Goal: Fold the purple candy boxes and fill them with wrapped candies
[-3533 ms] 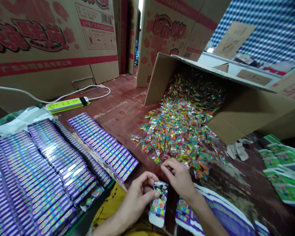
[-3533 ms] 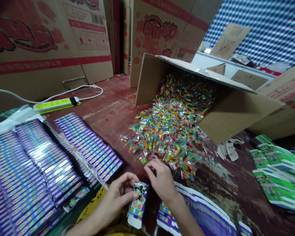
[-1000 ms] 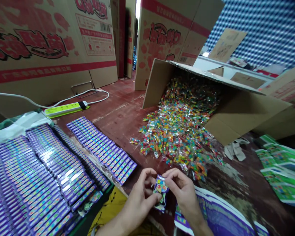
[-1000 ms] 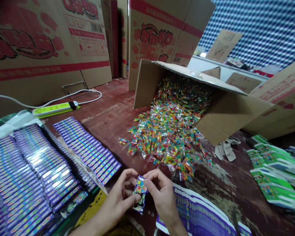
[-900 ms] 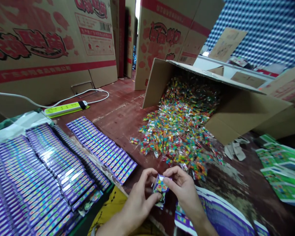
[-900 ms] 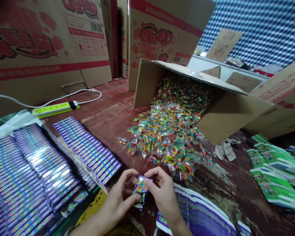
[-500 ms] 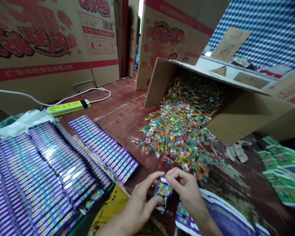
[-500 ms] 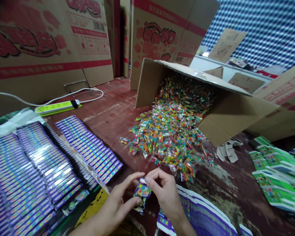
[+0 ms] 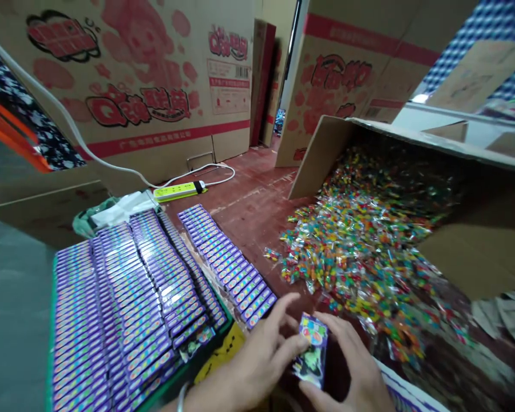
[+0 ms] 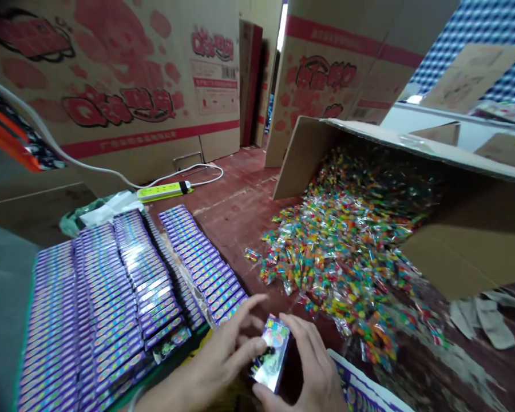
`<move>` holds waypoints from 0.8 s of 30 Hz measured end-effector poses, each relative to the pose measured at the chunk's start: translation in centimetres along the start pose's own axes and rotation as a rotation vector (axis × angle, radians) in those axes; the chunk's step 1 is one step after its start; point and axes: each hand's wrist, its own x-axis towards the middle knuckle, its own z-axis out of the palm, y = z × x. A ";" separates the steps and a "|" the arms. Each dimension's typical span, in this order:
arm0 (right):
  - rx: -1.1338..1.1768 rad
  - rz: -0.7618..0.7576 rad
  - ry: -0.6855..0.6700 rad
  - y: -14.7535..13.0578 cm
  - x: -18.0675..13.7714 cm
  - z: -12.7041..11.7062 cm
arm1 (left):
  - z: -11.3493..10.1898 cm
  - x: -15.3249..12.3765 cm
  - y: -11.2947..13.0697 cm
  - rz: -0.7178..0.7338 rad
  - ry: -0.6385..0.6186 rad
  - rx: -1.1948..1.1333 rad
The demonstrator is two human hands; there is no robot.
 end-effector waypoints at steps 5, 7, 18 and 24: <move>-0.212 0.083 -0.086 -2.6 2.5 2.0 | -6.8 -0.4 3.0 0.118 0.403 0.274; -0.269 0.123 -0.122 -3.7 3.6 3.2 | -9.2 -0.3 3.3 0.149 0.512 0.375; -0.320 0.134 -0.158 -4.2 5.5 8.1 | -7.6 -0.3 1.3 0.377 0.294 0.848; 0.057 0.313 -0.145 -0.3 3.2 6.5 | -11.0 -0.4 1.8 0.348 0.421 0.962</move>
